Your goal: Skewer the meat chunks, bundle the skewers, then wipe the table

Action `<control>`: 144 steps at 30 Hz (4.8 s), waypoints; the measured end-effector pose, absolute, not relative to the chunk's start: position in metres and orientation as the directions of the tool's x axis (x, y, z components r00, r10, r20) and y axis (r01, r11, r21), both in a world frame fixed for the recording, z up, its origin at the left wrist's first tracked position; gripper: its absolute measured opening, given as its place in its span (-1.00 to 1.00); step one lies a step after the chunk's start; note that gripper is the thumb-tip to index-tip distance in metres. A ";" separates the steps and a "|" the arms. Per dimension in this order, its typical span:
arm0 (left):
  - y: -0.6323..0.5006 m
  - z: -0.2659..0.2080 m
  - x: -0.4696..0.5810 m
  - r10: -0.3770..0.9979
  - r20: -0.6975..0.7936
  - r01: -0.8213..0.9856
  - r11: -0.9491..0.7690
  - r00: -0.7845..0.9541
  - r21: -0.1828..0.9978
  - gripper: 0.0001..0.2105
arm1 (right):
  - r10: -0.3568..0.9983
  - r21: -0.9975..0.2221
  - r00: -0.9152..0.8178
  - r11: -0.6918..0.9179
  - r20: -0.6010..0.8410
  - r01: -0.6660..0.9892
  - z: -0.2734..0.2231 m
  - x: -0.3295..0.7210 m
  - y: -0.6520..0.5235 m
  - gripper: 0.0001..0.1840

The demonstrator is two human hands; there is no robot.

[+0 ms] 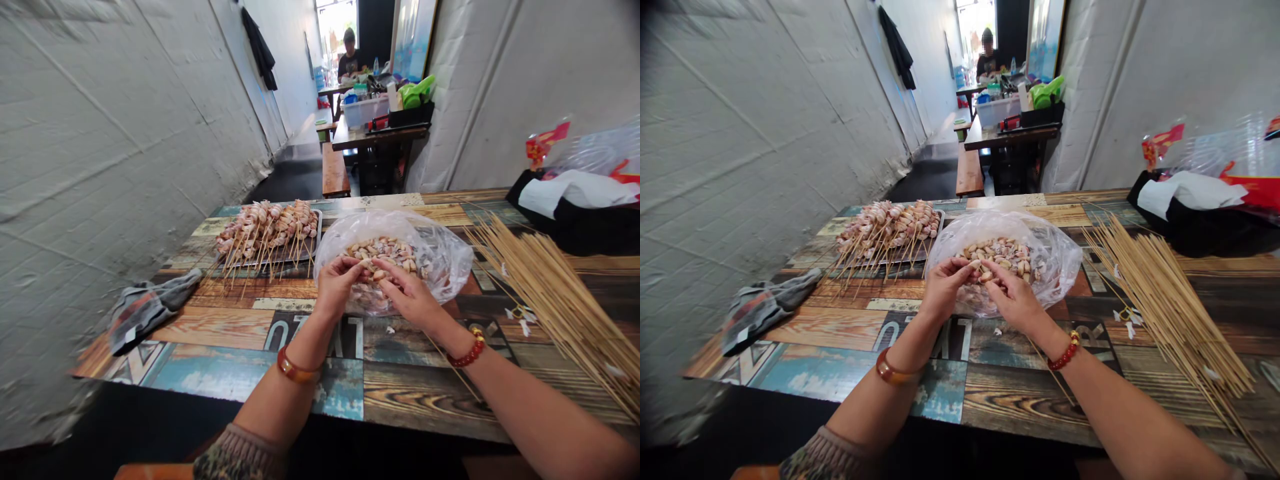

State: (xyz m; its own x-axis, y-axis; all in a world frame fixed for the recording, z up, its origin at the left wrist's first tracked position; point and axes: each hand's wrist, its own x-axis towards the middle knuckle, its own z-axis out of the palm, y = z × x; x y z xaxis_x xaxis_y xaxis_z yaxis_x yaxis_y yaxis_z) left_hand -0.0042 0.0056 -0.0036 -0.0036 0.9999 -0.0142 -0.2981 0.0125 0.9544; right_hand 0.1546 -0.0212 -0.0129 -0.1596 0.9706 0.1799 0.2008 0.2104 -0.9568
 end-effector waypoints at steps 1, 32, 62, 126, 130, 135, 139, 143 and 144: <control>0.005 -0.003 -0.004 1.000 -0.008 -0.281 0.004 -0.013 0.960 -0.69 | 0.969 -0.953 -0.166 0.214 0.181 0.215 -0.013 0.155 -0.021 -0.48; 0.011 -0.021 -0.007 0.969 0.247 0.102 -0.243 -0.029 0.965 -0.74 | 0.950 -0.896 -0.279 0.240 0.139 0.374 -0.014 0.160 -0.021 -0.35; 0.007 -0.018 -0.009 0.928 0.371 0.272 -0.364 0.028 0.891 -0.86 | 0.945 -0.862 -0.281 0.280 0.170 0.422 -0.008 0.157 -0.024 -0.47; 0.022 -0.003 -0.028 0.960 0.077 -0.253 -0.148 -0.269 0.956 -0.67 | 0.978 -0.964 -0.188 -0.130 -0.087 -0.232 -0.007 0.164 -0.013 -0.56; 0.021 -0.004 -0.028 0.961 0.074 -0.259 -0.146 -0.268 0.955 -0.66 | 0.979 -0.963 -0.184 -0.134 -0.091 -0.233 -0.012 0.165 -0.012 -0.57; 0.022 -0.005 -0.028 0.964 0.062 -0.261 -0.132 -0.258 0.956 -0.66 | 0.976 -0.966 -0.201 -0.133 -0.088 -0.221 -0.016 0.166 -0.012 -0.62; 0.021 -0.005 -0.028 0.965 0.065 -0.250 -0.131 -0.256 0.959 -0.68 | 0.978 -0.986 -0.190 -0.107 -0.081 -0.131 -0.015 0.164 -0.012 -0.60; 0.021 -0.004 -0.030 0.961 0.071 -0.242 -0.137 -0.266 0.961 -0.70 | 0.985 -0.993 -0.160 -0.085 -0.072 -0.079 -0.013 0.162 -0.012 -0.63; 0.021 -0.004 -0.031 0.958 0.075 -0.240 -0.144 -0.275 0.960 -0.71 | 0.988 -0.994 -0.137 -0.080 -0.068 -0.081 -0.013 0.162 -0.012 -0.66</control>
State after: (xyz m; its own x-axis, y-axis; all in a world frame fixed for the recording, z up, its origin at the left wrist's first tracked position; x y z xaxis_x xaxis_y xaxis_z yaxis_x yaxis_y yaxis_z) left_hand -0.0307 0.0212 -0.0039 -0.2752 0.9584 0.0751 -0.2399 -0.1442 0.9600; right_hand 0.1621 -0.0116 -0.0129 -0.1372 0.9882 -0.0681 -0.0808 -0.0797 -0.9935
